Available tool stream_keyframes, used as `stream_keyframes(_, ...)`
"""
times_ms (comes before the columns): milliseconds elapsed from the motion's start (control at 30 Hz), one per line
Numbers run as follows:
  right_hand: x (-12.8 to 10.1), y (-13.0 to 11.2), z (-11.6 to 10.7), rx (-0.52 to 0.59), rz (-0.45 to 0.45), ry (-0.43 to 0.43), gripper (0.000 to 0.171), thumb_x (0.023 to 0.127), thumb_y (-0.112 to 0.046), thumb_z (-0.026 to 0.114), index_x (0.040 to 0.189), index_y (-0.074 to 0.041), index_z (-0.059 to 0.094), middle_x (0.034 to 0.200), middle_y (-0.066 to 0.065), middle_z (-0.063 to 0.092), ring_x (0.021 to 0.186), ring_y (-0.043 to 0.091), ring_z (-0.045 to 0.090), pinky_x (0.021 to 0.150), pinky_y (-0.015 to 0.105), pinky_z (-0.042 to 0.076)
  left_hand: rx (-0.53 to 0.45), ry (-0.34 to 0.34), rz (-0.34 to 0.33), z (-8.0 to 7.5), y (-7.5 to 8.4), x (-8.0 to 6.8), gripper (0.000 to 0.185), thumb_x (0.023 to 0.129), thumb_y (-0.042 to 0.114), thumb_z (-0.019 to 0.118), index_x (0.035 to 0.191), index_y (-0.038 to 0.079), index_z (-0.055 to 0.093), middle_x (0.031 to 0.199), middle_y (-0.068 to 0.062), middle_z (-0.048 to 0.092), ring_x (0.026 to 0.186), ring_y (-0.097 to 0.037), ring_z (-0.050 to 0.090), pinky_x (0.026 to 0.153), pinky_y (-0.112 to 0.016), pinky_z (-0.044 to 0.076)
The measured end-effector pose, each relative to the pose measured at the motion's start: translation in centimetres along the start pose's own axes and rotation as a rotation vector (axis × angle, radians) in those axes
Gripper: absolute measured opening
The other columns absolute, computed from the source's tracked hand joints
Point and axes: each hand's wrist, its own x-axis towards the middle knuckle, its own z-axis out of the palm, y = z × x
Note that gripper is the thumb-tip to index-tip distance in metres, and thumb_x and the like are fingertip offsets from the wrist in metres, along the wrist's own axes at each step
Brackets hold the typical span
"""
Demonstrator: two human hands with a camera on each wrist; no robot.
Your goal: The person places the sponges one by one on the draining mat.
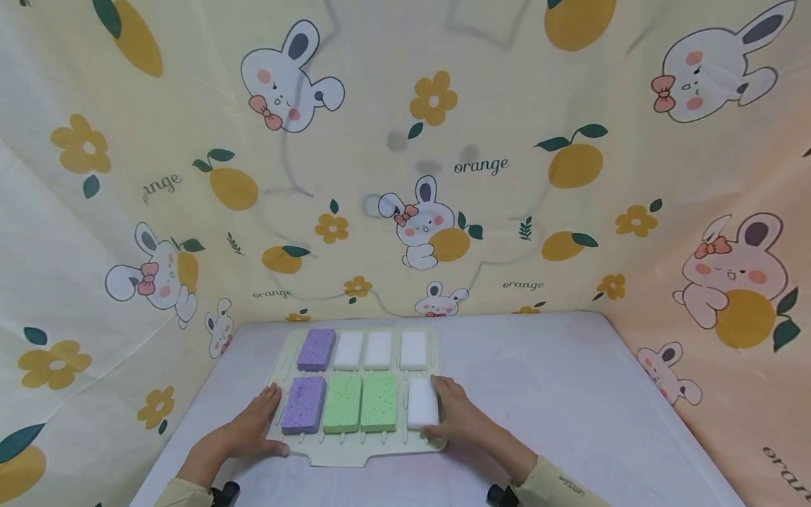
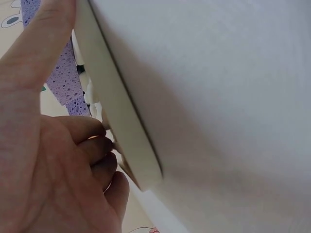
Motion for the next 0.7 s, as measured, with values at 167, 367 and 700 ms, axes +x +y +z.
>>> stream_keyframes(167,-0.1,0.1,0.0,0.02,0.025,-0.019,0.116,0.079,-0.034,0.098,0.166,0.004,0.031,0.166,0.027,0.036,0.155,0.048,0.032,0.125,0.066,0.032,-0.016,-0.004,0.006,0.1,-0.2,-0.1,0.138,0.069,0.054,0.098,0.162,-0.015,0.025,0.171,-0.037,0.018,0.161,-0.052,0.016,0.131,-0.062,0.019)
stream_keyframes(367,-0.5,0.4,-0.7,0.004,-0.014,0.0,0.118,0.08,-0.039,0.097,0.166,0.003,0.03,0.166,0.029,0.036,0.153,0.052,0.033,0.123,0.07,0.034,-0.069,0.0,0.034,0.0,-0.3,-0.7,0.139,0.068,0.056,0.097,0.162,-0.015,0.024,0.171,-0.038,0.017,0.16,-0.054,0.015,0.13,-0.067,0.017)
stream_keyframes(700,-2.7,2.8,-3.9,-0.082,-0.036,0.114,0.102,0.09,-0.044,0.087,0.165,0.001,0.036,0.166,0.032,0.034,0.153,0.056,0.03,0.116,0.077,0.036,0.026,0.086,0.124,-1.1,-0.4,-1.4,0.116,0.086,0.06,0.084,0.162,-0.012,0.033,0.169,-0.038,0.023,0.157,-0.057,0.022,0.127,-0.073,0.019)
